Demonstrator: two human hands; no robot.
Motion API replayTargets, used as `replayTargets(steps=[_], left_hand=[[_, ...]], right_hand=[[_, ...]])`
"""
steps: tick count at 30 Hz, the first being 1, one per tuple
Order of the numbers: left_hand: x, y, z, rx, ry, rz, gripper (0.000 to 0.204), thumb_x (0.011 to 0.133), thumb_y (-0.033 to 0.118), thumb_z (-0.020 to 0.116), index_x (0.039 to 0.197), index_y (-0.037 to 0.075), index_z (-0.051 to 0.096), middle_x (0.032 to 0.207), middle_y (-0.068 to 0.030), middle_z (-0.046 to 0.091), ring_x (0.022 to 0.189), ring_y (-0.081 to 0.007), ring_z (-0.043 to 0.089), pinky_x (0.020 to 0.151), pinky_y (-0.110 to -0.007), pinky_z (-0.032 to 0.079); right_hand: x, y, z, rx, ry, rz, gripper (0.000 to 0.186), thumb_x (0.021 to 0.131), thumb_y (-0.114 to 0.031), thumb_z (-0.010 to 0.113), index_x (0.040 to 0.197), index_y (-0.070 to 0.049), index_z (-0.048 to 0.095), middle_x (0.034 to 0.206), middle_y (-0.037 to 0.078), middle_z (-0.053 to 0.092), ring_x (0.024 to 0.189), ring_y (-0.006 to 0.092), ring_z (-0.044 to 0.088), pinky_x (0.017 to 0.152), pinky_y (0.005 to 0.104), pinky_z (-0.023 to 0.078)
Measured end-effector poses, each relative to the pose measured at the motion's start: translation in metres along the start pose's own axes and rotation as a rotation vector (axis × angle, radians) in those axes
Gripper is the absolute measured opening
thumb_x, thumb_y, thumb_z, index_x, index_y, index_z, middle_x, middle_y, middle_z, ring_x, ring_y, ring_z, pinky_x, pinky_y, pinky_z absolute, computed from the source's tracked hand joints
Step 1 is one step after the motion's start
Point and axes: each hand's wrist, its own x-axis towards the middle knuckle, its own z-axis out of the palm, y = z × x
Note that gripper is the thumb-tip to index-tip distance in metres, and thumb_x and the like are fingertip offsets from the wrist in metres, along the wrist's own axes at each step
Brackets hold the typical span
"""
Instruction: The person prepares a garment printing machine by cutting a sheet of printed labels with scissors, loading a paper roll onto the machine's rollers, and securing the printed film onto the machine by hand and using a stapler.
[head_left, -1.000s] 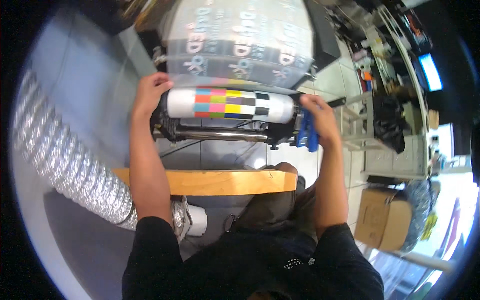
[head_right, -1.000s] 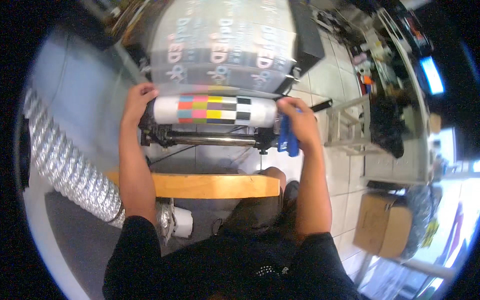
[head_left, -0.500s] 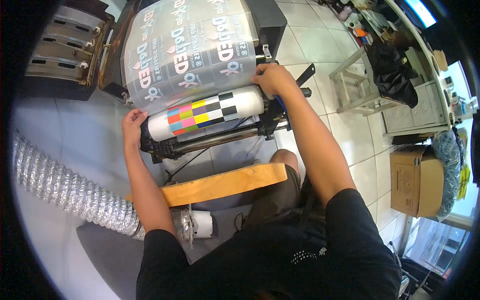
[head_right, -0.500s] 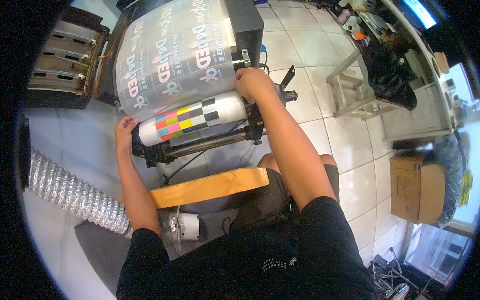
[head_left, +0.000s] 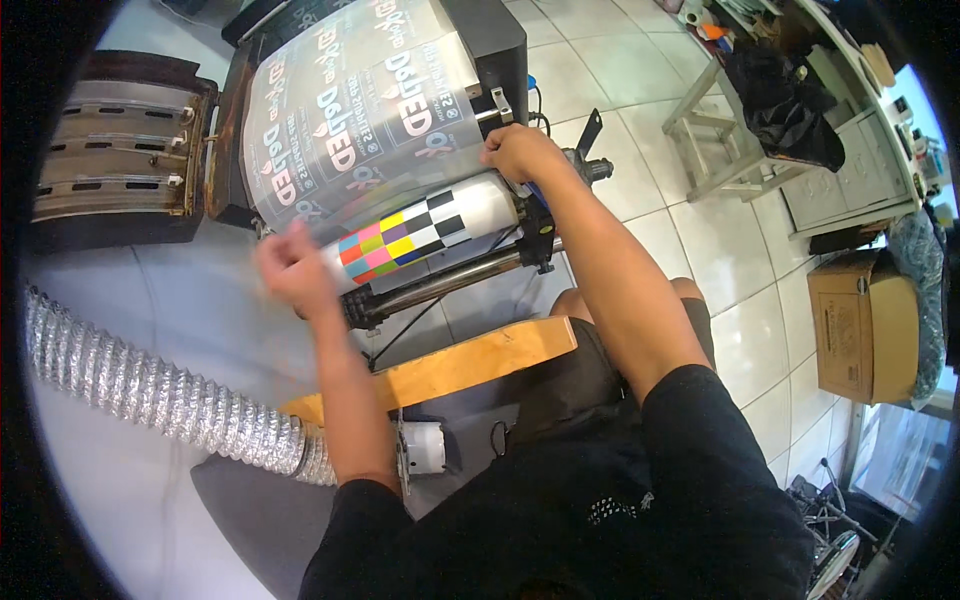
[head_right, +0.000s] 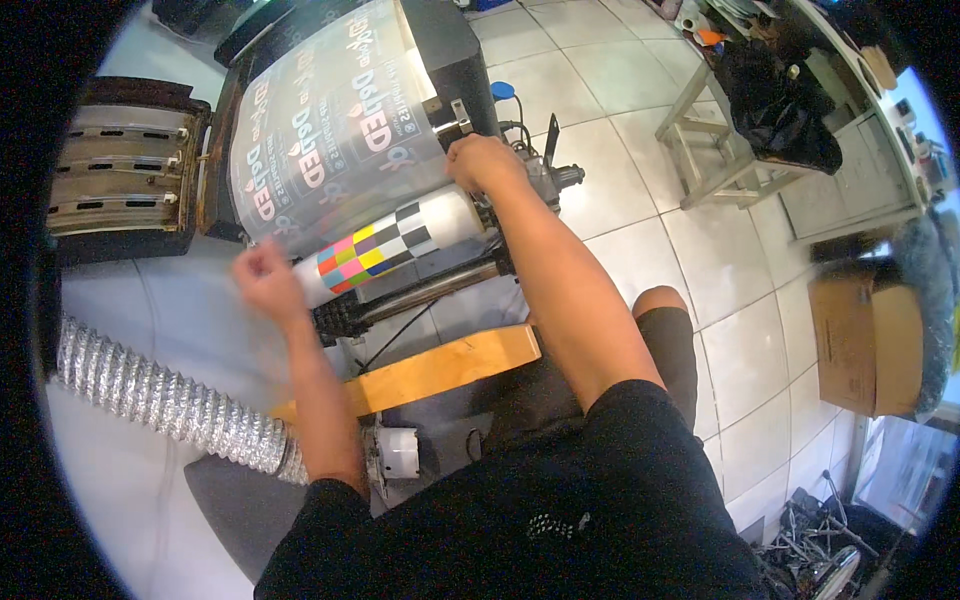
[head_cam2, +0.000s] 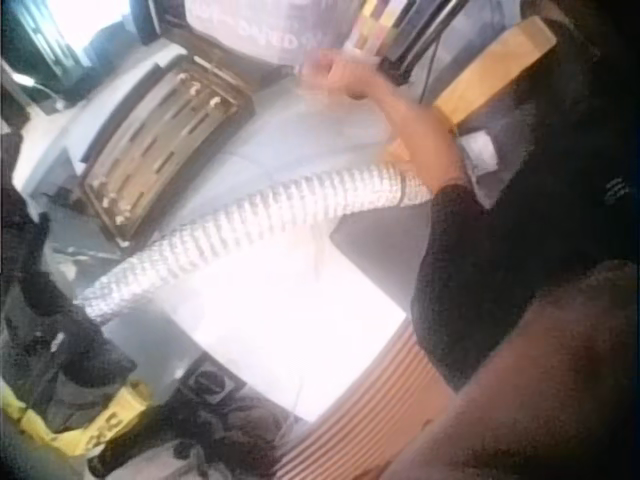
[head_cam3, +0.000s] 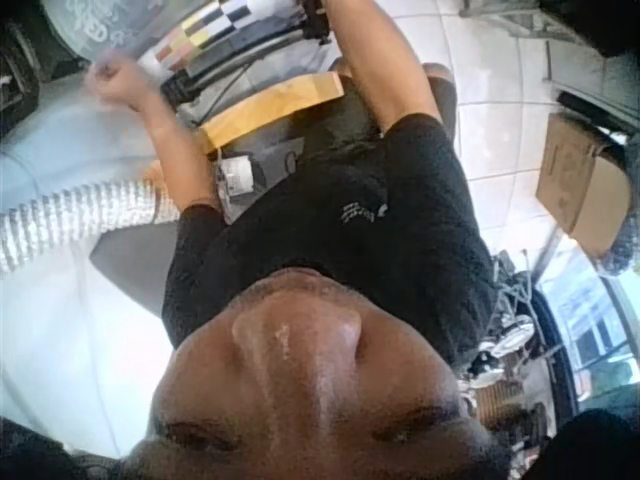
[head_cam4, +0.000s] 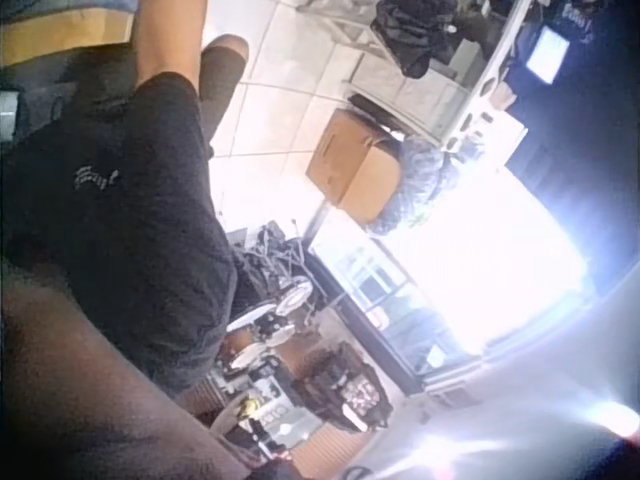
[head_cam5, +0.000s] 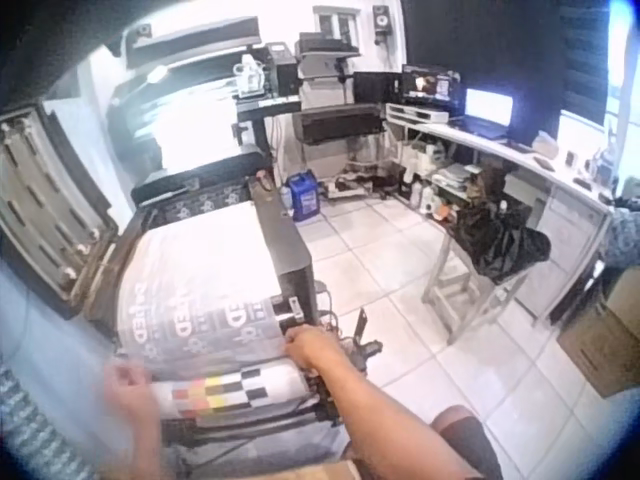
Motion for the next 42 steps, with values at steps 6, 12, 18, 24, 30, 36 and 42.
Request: replayTargets(steps=[6,12,18,24,30,36,42], left_hand=[[-0.022,0.137,0.085,0.259,-0.872,0.791,0.023,0.081,0.021,0.058,0.102,0.012,0.063,0.077,-0.0172,0.063,0.069,-0.0305,0.062,0.062,-0.042,0.049],[-0.011,0.131,0.131,0.586,-1.038,0.972,0.016,0.082,0.019,0.051,0.085,0.010,0.063,0.074,-0.0164,0.064,0.074,-0.0341,0.064,0.062,-0.045,0.051],[-0.015,0.147,0.137,0.588,-1.089,1.002,0.015,0.079,0.015,0.052,0.087,0.007,0.062,0.075,-0.0180,0.064,0.075,-0.0344,0.064,0.063,-0.044,0.051],[-0.013,0.144,0.129,0.629,-1.095,0.941,0.015,0.078,0.011,0.050,0.089,0.006,0.060,0.076,-0.0190,0.063,0.075,-0.0345,0.064,0.063,-0.045,0.051],[-0.014,0.142,0.124,0.652,-1.094,0.944,0.019,0.077,0.009,0.052,0.093,0.007,0.062,0.078,-0.0171,0.065,0.077,-0.0325,0.065,0.065,-0.043,0.052],[-0.018,0.147,0.124,0.651,-1.091,0.941,0.018,0.077,0.010,0.052,0.092,0.007,0.060,0.078,-0.0173,0.065,0.076,-0.0329,0.065,0.066,-0.043,0.052],[-0.018,0.146,0.121,0.595,-1.075,0.926,0.016,0.081,0.016,0.048,0.089,0.008,0.059,0.073,-0.0187,0.063,0.073,-0.0354,0.064,0.063,-0.047,0.050]], right_hand=[[0.003,0.001,0.004,0.022,-0.012,-0.011,0.024,0.080,-0.024,0.058,0.103,-0.022,0.065,0.110,0.007,0.062,0.104,0.0312,0.057,0.088,0.0406,0.047],[-0.009,-0.005,0.007,0.032,0.048,-0.033,0.030,0.082,-0.016,0.050,0.110,-0.015,0.063,0.115,0.014,0.059,0.108,0.0332,0.056,0.089,0.0434,0.046],[-0.017,0.007,-0.005,0.131,0.125,0.016,0.031,0.078,-0.024,0.057,0.107,-0.013,0.063,0.108,0.014,0.062,0.103,0.0326,0.059,0.089,0.0404,0.046],[-0.071,0.001,-0.014,0.671,0.514,0.173,0.036,0.076,-0.035,0.064,0.091,-0.002,0.062,0.092,0.022,0.064,0.090,0.0324,0.062,0.081,0.0386,0.046],[-0.043,-0.003,0.019,1.453,1.134,0.219,0.037,0.088,-0.036,0.055,0.086,0.000,0.054,0.084,0.014,0.059,0.078,0.0244,0.054,0.075,0.0353,0.042],[-0.007,-0.003,0.035,1.476,1.318,0.211,0.037,0.091,-0.035,0.050,0.084,0.001,0.054,0.080,0.013,0.057,0.073,0.0220,0.051,0.071,0.0344,0.042],[0.006,-0.015,0.033,1.459,1.348,0.198,0.047,0.091,-0.040,0.045,0.074,0.003,0.055,0.068,0.013,0.056,0.065,0.0240,0.052,0.065,0.0367,0.041]])
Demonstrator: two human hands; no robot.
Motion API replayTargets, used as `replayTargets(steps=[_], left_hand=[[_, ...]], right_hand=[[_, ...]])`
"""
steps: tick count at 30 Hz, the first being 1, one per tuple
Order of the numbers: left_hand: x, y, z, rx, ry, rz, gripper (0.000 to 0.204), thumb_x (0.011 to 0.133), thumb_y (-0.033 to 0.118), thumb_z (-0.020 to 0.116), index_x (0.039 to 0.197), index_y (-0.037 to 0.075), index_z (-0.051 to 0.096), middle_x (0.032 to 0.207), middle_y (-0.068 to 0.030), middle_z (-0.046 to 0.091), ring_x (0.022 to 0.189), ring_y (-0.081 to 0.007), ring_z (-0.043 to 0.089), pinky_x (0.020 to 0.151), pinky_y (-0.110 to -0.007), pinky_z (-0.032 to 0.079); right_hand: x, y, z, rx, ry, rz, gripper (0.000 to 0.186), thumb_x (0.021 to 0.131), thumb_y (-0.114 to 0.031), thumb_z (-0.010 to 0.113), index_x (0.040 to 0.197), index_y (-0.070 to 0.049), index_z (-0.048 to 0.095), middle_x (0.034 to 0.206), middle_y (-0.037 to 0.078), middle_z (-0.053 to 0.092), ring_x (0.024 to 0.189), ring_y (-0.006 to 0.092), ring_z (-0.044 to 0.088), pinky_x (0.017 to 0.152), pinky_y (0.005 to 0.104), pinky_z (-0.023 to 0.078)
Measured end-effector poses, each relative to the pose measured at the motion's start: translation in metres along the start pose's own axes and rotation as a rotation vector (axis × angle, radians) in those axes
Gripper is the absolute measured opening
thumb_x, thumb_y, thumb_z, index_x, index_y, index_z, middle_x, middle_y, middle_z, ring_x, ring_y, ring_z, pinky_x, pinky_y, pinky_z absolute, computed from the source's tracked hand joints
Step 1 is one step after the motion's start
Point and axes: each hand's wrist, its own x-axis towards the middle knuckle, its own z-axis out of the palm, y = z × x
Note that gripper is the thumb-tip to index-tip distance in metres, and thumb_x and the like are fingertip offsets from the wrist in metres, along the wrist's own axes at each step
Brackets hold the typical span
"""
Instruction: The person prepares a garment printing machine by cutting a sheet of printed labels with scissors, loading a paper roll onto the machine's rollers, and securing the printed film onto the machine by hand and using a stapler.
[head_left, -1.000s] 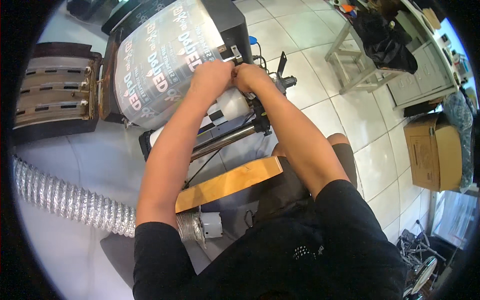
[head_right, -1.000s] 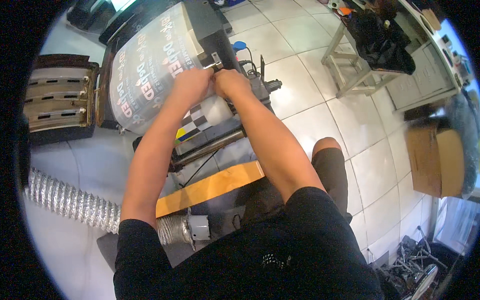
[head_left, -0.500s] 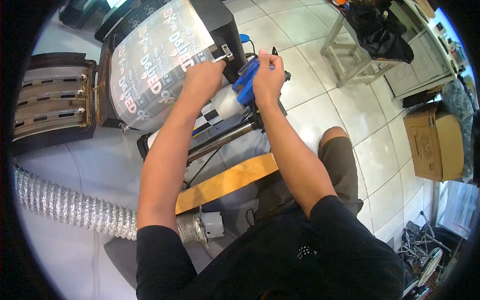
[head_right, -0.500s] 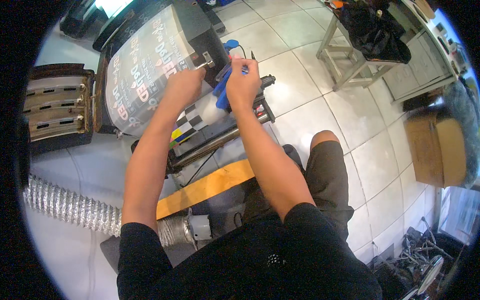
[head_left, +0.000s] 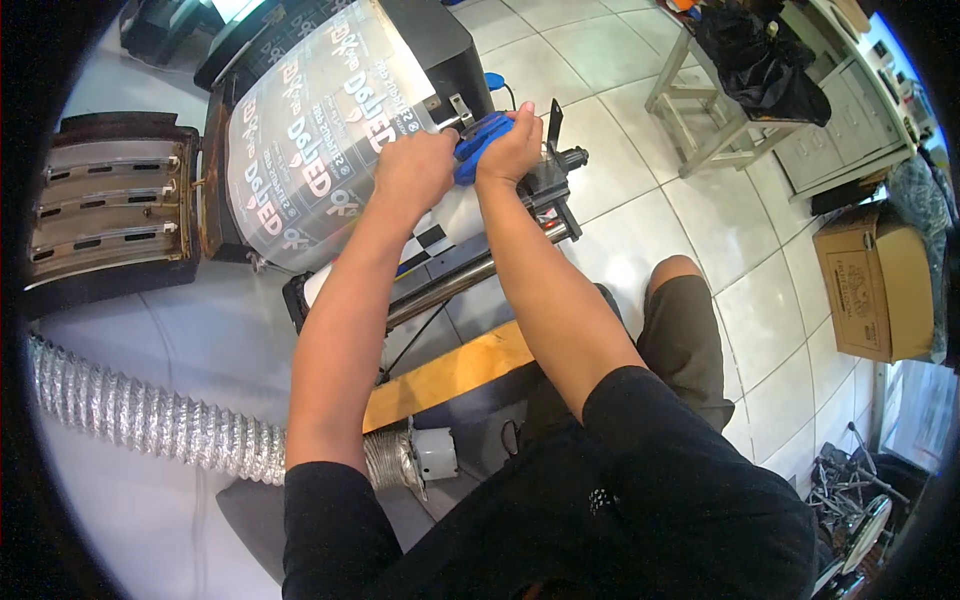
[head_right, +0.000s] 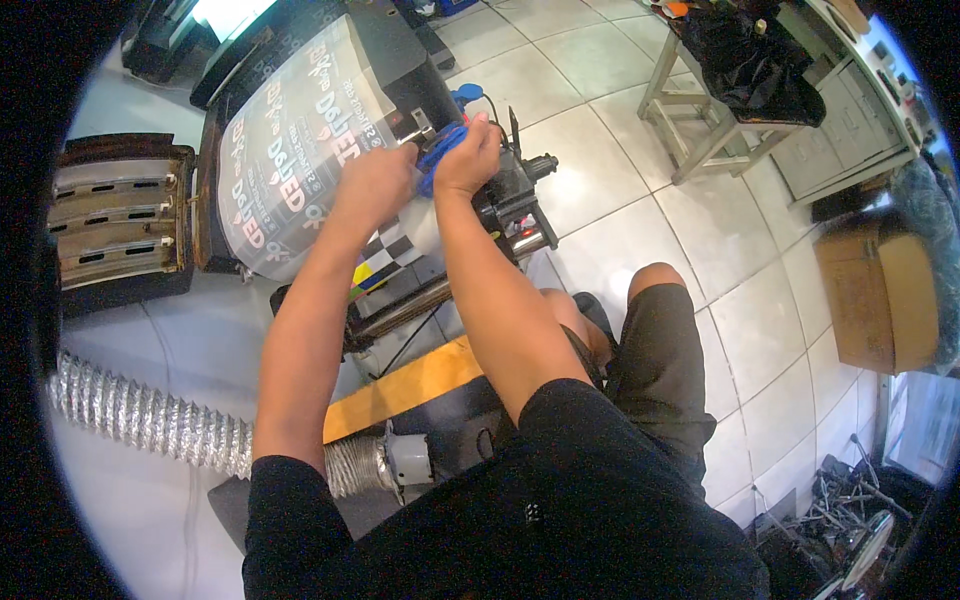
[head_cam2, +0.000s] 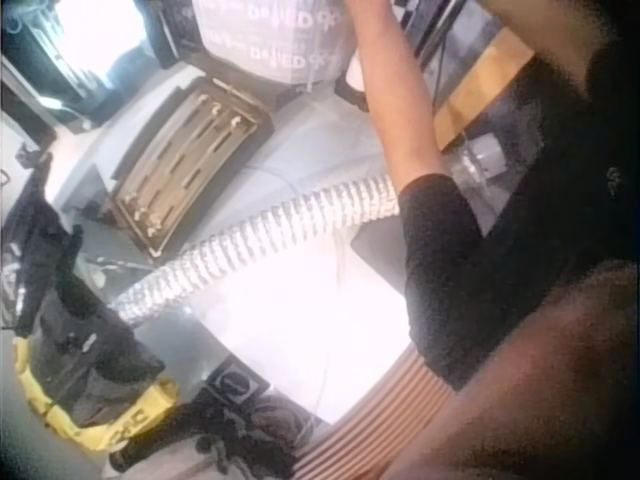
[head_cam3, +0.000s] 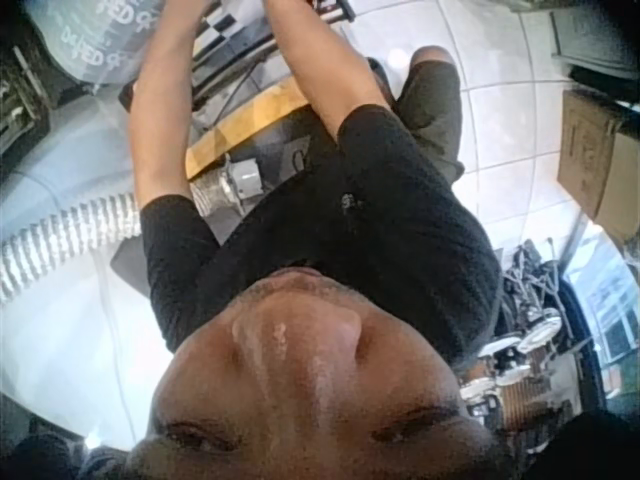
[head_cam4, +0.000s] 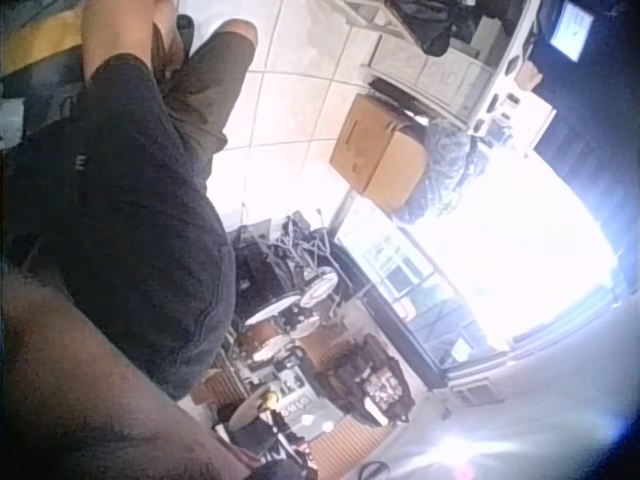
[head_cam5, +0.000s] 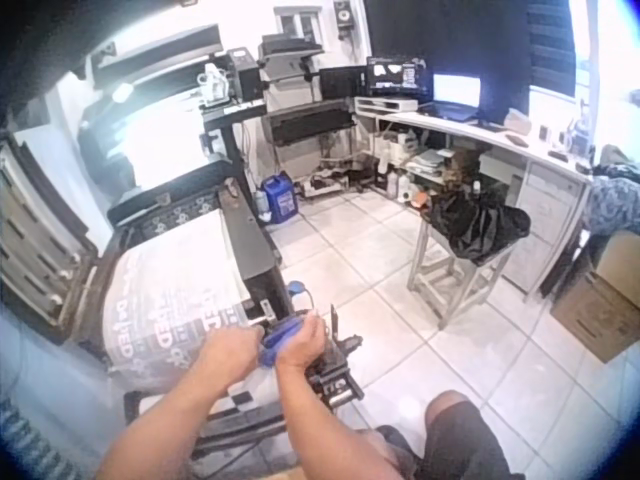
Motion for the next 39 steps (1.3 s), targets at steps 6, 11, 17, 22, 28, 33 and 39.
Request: replayTargets(steps=[6,11,17,22,28,33,39], left_hand=[[0.003,0.003,-0.003,0.031,-0.102,-0.038,0.021,0.078,0.010,0.054,0.098,0.006,0.059,0.082,-0.0179,0.065,0.078,-0.0330,0.065,0.067,-0.043,0.053],[0.003,-0.003,0.008,0.013,0.044,0.023,0.014,0.078,0.014,0.050,0.086,0.006,0.058,0.072,-0.0196,0.063,0.069,-0.0358,0.063,0.061,-0.047,0.050],[0.003,0.003,-0.002,0.034,-0.062,-0.014,0.020,0.076,0.010,0.055,0.094,0.005,0.060,0.079,-0.0183,0.065,0.075,-0.0336,0.065,0.066,-0.043,0.053],[0.004,0.005,-0.001,0.034,-0.021,-0.011,0.017,0.077,0.011,0.052,0.091,0.005,0.059,0.076,-0.0194,0.064,0.073,-0.0351,0.064,0.064,-0.045,0.051],[0.004,0.003,0.003,0.024,-0.007,-0.027,0.018,0.077,0.012,0.050,0.091,0.006,0.059,0.075,-0.0204,0.064,0.072,-0.0369,0.064,0.064,-0.047,0.050],[0.004,0.008,-0.003,0.033,-0.024,-0.038,0.019,0.077,0.012,0.049,0.092,0.006,0.059,0.075,-0.0205,0.064,0.072,-0.0371,0.064,0.065,-0.047,0.050],[0.006,0.006,0.007,0.073,0.081,-0.006,0.012,0.077,0.009,0.052,0.083,0.004,0.061,0.073,-0.0175,0.065,0.069,-0.0331,0.066,0.060,-0.042,0.053]], right_hand=[[0.004,-0.003,0.006,-0.030,0.065,0.054,0.050,0.090,-0.042,0.045,0.074,0.003,0.056,0.071,0.016,0.059,0.069,0.0265,0.056,0.065,0.0378,0.042],[0.001,-0.003,0.007,-0.012,0.090,0.098,0.050,0.090,-0.043,0.045,0.073,0.003,0.056,0.072,0.017,0.059,0.069,0.0267,0.056,0.065,0.0377,0.042],[0.003,-0.001,0.010,0.005,0.079,0.099,0.050,0.090,-0.041,0.047,0.070,0.004,0.055,0.070,0.015,0.059,0.067,0.0251,0.055,0.064,0.0369,0.042],[0.012,0.009,0.014,0.016,0.051,0.107,0.050,0.089,-0.040,0.049,0.066,0.004,0.054,0.065,0.014,0.057,0.062,0.0244,0.053,0.062,0.0372,0.042],[0.013,0.014,0.016,0.001,0.029,0.125,0.048,0.088,-0.039,0.051,0.065,0.004,0.054,0.063,0.016,0.057,0.061,0.0262,0.053,0.061,0.0373,0.041],[0.007,0.001,0.007,0.077,0.036,0.063,0.041,0.088,-0.035,0.051,0.070,0.002,0.054,0.068,0.013,0.057,0.067,0.0237,0.054,0.063,0.0361,0.041],[-0.009,-0.046,-0.030,0.347,-0.305,-0.161,0.023,0.087,-0.023,0.054,0.078,-0.002,0.051,0.068,0.006,0.054,0.067,0.0154,0.055,0.062,0.0295,0.044]])
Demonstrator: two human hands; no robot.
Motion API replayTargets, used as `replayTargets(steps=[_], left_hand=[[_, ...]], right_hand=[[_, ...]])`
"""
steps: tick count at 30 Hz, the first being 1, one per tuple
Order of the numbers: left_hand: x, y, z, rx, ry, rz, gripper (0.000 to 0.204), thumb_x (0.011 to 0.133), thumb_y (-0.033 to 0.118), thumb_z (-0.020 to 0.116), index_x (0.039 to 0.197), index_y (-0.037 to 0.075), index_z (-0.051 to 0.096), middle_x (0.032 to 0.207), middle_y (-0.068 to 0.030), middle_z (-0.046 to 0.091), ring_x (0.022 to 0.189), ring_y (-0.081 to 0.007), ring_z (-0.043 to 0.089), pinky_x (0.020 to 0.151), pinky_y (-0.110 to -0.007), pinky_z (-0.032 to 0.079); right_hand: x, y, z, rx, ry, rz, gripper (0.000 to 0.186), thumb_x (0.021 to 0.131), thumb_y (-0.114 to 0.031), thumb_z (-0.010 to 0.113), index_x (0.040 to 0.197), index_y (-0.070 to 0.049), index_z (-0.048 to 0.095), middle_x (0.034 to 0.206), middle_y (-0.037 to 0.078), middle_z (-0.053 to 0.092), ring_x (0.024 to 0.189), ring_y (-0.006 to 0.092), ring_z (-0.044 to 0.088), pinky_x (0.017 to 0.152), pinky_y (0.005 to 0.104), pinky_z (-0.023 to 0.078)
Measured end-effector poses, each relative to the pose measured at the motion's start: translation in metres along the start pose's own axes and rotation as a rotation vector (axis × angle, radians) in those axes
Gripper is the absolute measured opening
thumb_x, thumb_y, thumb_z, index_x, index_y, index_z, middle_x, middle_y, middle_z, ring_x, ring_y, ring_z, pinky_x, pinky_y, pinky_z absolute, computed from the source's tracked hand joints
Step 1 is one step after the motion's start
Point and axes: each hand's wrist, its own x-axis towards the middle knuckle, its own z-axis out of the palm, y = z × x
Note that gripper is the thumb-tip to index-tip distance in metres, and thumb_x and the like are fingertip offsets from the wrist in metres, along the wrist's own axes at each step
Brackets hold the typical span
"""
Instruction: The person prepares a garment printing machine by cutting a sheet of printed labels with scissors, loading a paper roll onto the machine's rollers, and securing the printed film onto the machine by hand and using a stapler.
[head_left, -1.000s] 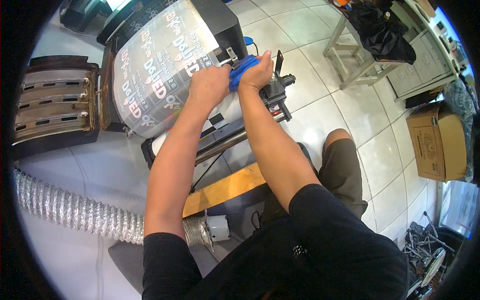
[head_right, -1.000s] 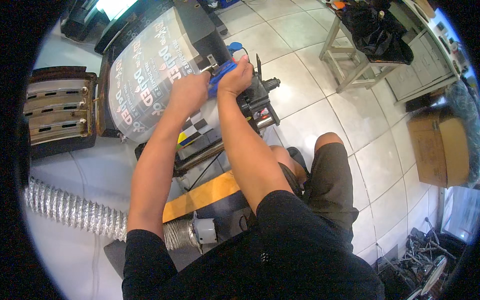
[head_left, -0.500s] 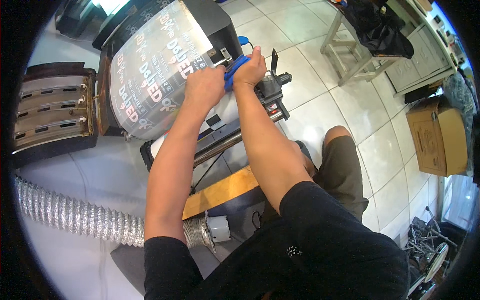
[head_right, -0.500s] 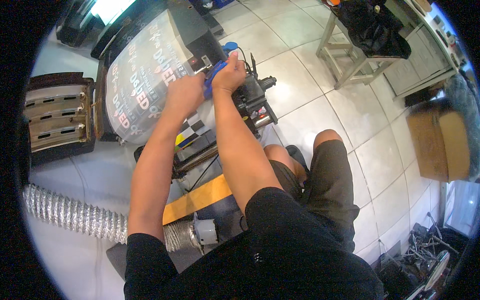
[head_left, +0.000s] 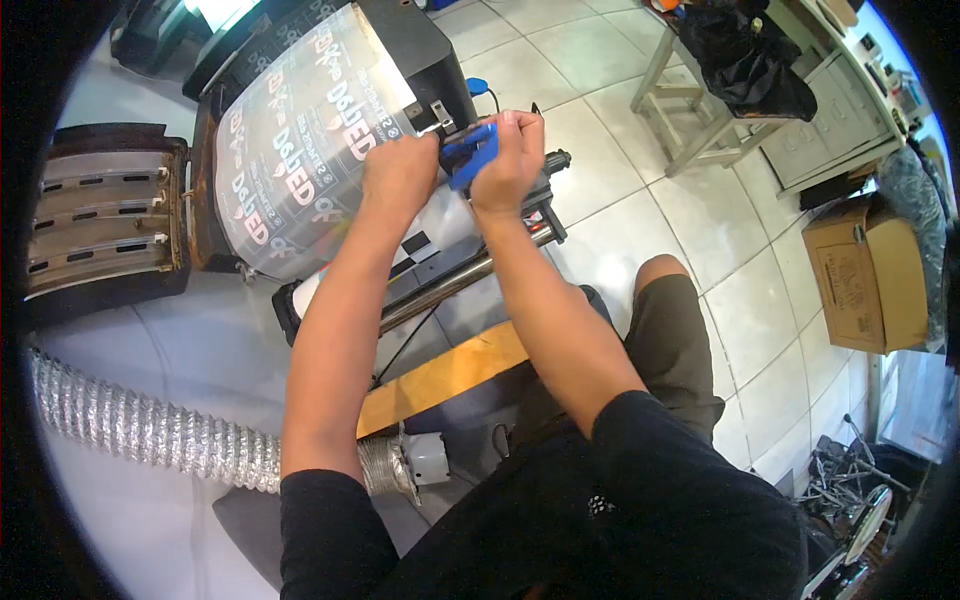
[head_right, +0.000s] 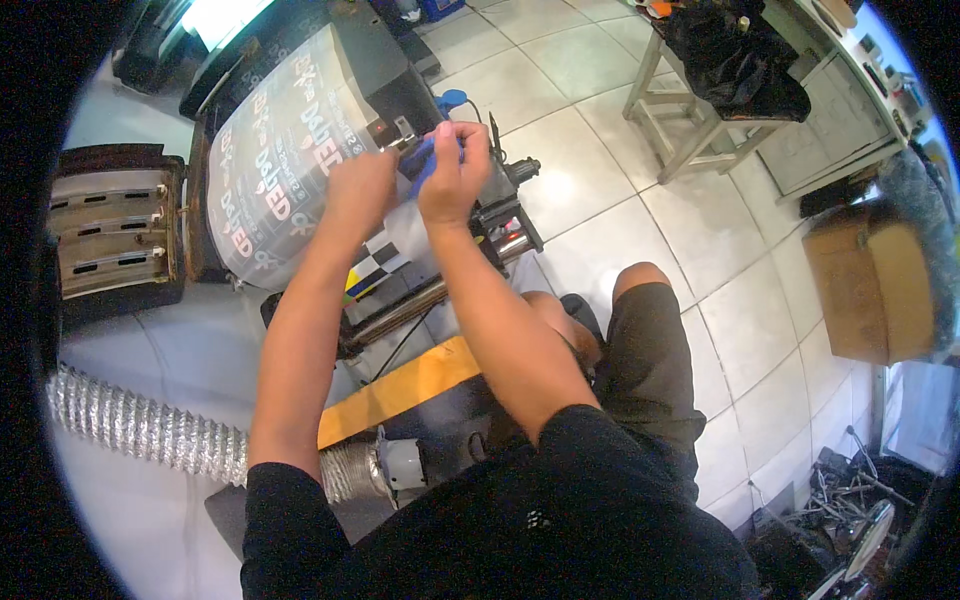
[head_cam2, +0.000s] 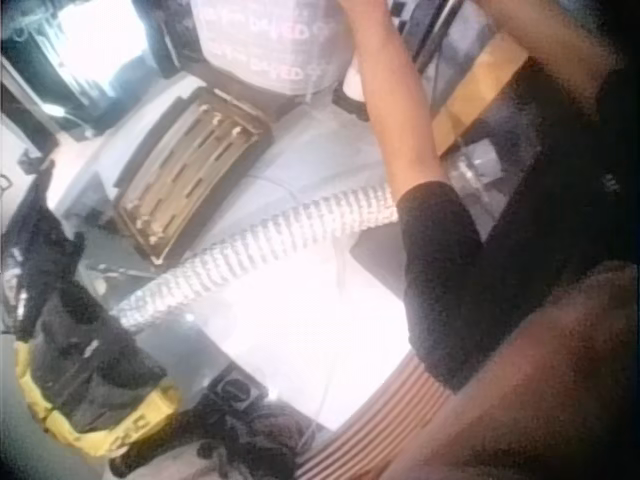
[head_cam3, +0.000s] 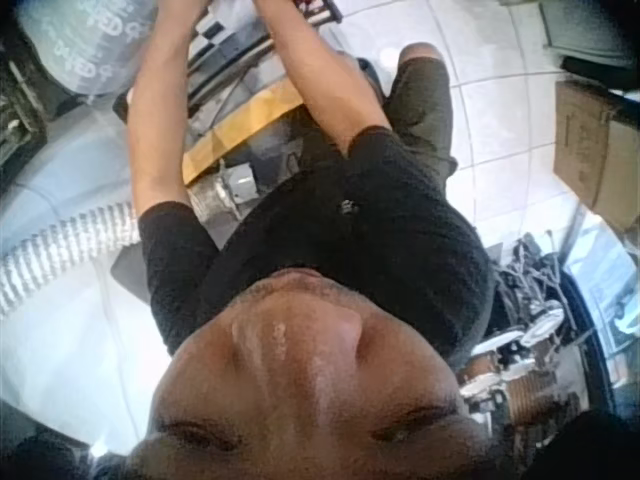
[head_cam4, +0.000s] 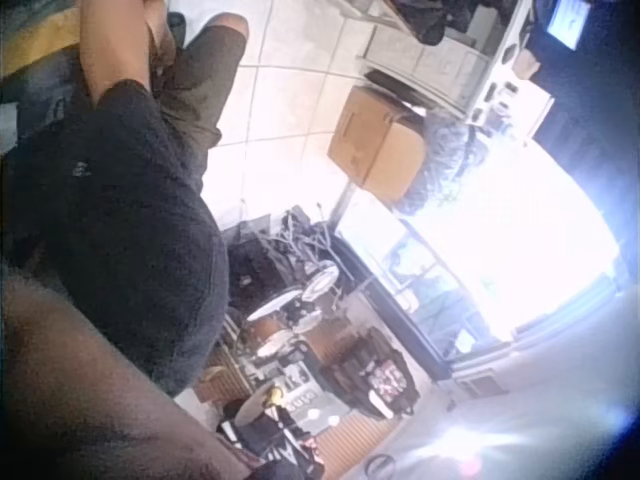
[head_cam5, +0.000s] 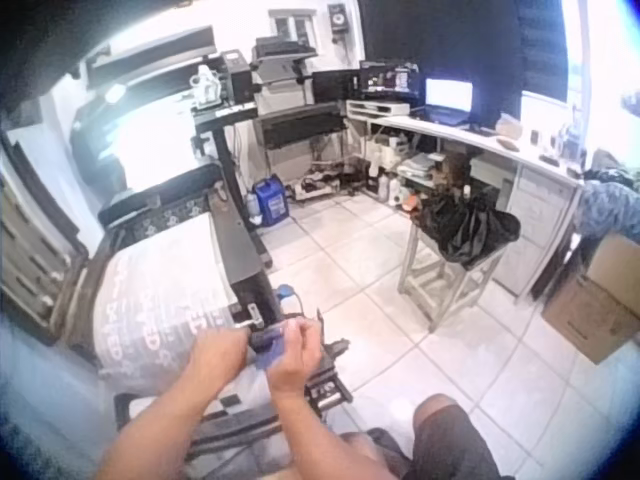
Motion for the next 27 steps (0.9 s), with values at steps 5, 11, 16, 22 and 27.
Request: replayTargets(steps=[5,11,16,22,27], left_hand=[[-0.005,-0.009,0.012,0.015,0.179,0.036,0.012,0.080,0.012,0.053,0.086,0.006,0.061,0.067,-0.0162,0.064,0.063,-0.0325,0.065,0.054,-0.042,0.051],[-0.033,0.023,-0.019,-0.273,0.201,-0.105,0.024,0.084,0.026,0.056,0.103,0.012,0.060,0.070,-0.0167,0.063,0.064,-0.0340,0.062,0.059,-0.044,0.049],[-0.070,0.073,-0.011,-0.670,0.049,-0.072,0.024,0.082,0.029,0.059,0.094,0.008,0.062,0.064,-0.0156,0.061,0.061,-0.0338,0.060,0.058,-0.042,0.047],[-0.123,0.090,-0.004,-1.068,-0.172,-0.299,0.023,0.079,0.023,0.065,0.095,0.007,0.064,0.054,-0.0106,0.053,0.047,-0.0193,0.052,0.049,-0.032,0.040],[-0.130,0.104,0.014,-1.186,-0.128,-0.337,0.022,0.079,0.021,0.067,0.095,0.005,0.065,0.052,-0.0050,0.054,0.045,-0.0162,0.046,0.047,-0.030,0.038]], right_hand=[[0.021,-0.088,-0.053,-0.012,-0.388,0.414,0.018,0.085,-0.020,0.053,0.078,-0.004,0.053,0.065,0.005,0.054,0.058,0.0127,0.054,0.056,0.0273,0.046],[0.055,-0.042,-0.164,-1.199,-0.873,0.603,0.026,0.082,-0.028,0.056,0.079,-0.004,0.064,0.077,0.010,0.064,0.071,0.0188,0.060,0.069,0.0308,0.047],[0.051,0.048,-0.201,-1.648,-1.041,0.650,0.033,0.081,-0.030,0.047,0.095,-0.008,0.068,0.096,0.020,0.064,0.091,0.0340,0.061,0.082,0.0374,0.047],[0.034,0.113,-0.204,-1.741,-1.230,0.552,0.032,0.079,-0.027,0.047,0.094,-0.007,0.067,0.103,0.022,0.061,0.098,0.0362,0.059,0.085,0.0402,0.047],[0.036,0.158,-0.242,-1.721,-0.962,0.581,0.034,0.078,-0.030,0.052,0.092,-0.003,0.067,0.100,0.023,0.062,0.099,0.0359,0.059,0.085,0.0388,0.047]])
